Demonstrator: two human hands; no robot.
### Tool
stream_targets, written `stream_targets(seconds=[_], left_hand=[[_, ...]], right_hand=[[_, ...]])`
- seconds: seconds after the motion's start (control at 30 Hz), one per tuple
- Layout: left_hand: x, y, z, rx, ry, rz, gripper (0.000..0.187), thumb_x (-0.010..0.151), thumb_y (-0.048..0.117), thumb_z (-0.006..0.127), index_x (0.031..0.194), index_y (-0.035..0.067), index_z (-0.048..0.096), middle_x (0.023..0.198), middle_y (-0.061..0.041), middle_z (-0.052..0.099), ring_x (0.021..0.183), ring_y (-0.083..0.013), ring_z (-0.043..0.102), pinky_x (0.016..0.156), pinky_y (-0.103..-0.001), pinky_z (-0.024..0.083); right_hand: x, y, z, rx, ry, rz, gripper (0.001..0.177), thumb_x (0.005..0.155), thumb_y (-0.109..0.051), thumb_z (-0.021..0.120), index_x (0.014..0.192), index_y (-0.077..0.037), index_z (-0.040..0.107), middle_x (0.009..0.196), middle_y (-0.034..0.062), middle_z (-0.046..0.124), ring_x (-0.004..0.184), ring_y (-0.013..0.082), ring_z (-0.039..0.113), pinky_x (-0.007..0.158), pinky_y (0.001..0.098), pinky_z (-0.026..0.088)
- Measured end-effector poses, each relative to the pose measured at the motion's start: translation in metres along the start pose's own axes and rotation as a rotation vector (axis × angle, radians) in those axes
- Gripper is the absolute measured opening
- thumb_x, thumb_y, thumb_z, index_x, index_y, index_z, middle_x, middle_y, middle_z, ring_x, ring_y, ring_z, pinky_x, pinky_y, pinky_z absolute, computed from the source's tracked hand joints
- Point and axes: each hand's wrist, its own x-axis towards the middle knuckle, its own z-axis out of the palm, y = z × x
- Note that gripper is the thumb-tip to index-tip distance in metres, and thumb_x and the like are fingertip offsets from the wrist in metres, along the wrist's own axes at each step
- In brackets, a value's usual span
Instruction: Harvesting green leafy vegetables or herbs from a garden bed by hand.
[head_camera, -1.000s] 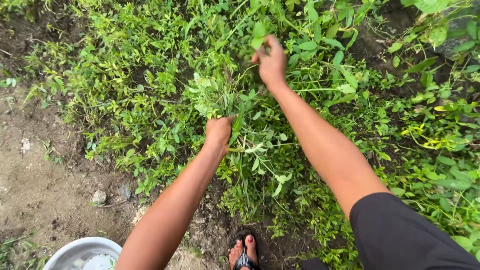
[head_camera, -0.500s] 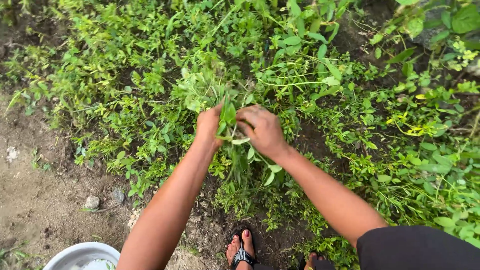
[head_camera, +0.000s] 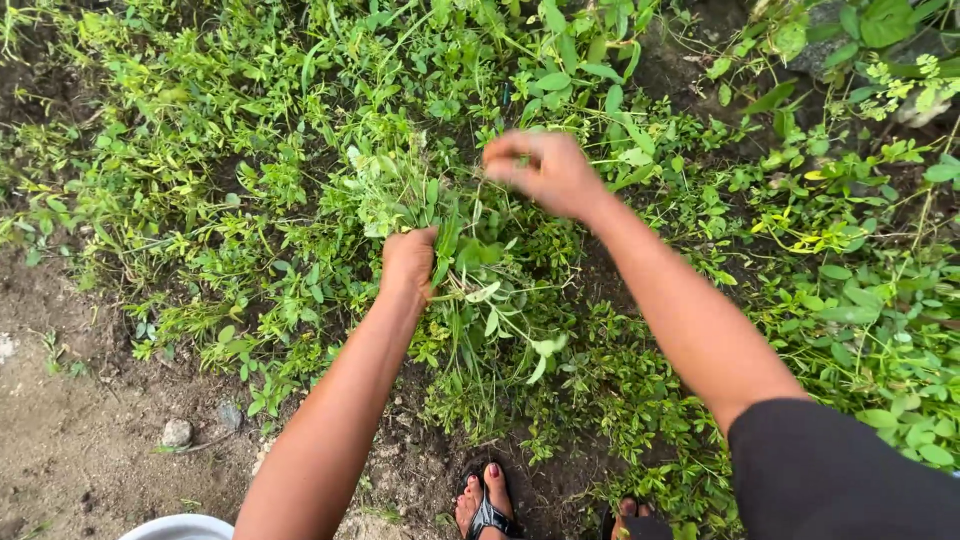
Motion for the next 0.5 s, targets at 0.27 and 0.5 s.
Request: stream_targets(seconds=[0.27,0.5], left_hand=[[-0.018,0.009,-0.002,-0.005,0.005,-0.029,0.014,0.082,-0.007,0.067,0.09,-0.017,0.064,0.077,-0.021,0.07,0.058,-0.0304,0.07,0.052,-0.046,0.061],[-0.027,0.017,0.001,-0.001,-0.02,-0.049,0.015,0.082,-0.01,0.066,0.095,-0.018,0.066,0.079,-0.022,0.071,0.058,-0.0286,0.071,0.053,-0.042,0.063]], right_hand=[[0.077,0.148,-0.053,-0.521,0.321,0.124,0.052,0.092,0.002,0.064,0.143,-0.006,0.056,0.146,0.0189,0.055,0.13,0.0347,0.056,0.111,0.0471,0.04],[0.057,0.206,-0.104,-0.603,0.455,0.218,0.052,0.094,-0.004,0.072,0.144,-0.003,0.058,0.126,0.0263,0.063,0.111,0.0349,0.064,0.098,0.0461,0.05]])
